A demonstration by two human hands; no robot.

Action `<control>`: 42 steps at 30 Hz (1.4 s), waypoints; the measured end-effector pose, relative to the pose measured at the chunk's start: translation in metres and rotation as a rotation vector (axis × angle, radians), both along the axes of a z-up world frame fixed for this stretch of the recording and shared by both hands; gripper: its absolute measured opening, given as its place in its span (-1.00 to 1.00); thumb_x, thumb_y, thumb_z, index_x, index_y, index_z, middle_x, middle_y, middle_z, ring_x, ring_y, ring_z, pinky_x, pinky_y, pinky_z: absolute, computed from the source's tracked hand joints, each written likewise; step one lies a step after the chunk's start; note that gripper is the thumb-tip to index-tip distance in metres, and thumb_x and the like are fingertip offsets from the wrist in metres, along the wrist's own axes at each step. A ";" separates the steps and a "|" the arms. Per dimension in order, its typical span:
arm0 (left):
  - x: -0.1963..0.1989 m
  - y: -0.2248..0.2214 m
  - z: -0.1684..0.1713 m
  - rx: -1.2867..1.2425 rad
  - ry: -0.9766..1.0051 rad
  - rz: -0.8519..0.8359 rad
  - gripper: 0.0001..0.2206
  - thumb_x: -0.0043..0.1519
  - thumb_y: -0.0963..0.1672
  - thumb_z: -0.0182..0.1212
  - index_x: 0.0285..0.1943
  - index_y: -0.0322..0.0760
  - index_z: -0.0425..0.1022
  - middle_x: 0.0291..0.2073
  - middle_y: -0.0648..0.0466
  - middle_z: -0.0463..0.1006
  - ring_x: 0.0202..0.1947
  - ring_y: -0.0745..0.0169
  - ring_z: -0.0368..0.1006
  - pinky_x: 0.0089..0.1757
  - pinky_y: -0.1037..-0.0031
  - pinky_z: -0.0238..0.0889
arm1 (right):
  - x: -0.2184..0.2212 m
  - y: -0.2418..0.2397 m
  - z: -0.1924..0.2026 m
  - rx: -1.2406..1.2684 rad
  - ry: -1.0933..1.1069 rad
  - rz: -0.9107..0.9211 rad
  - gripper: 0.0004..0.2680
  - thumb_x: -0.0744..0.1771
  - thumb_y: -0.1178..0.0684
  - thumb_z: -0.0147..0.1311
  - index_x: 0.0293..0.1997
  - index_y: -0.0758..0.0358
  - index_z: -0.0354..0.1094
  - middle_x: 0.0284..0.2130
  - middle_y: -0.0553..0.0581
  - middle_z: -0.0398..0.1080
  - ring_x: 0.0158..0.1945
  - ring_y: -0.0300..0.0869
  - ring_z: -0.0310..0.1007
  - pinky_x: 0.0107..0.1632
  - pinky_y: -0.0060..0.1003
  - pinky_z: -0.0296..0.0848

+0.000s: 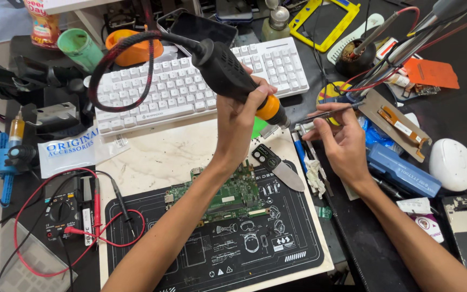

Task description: The person uses a hot air rework station and tweezers to heat and manipulate a small component on a circuit board. They apply liquid from a small bottle and press on the component by hand.

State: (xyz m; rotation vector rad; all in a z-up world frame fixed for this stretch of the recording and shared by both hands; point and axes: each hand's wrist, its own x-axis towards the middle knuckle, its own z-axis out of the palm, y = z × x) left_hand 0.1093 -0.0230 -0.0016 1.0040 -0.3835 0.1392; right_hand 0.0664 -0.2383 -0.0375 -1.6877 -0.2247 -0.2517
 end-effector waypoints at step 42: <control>0.005 0.009 -0.001 -0.054 0.093 0.156 -0.79 0.27 -0.24 0.17 0.04 -0.36 0.30 -0.36 -0.02 0.61 -0.18 0.17 0.59 0.08 0.25 0.36 | 0.003 0.002 -0.009 -0.102 -0.109 -0.089 -0.83 0.42 0.21 0.00 0.12 0.43 0.20 -0.10 0.23 0.46 -0.21 -0.16 0.58 -0.14 -0.35 0.54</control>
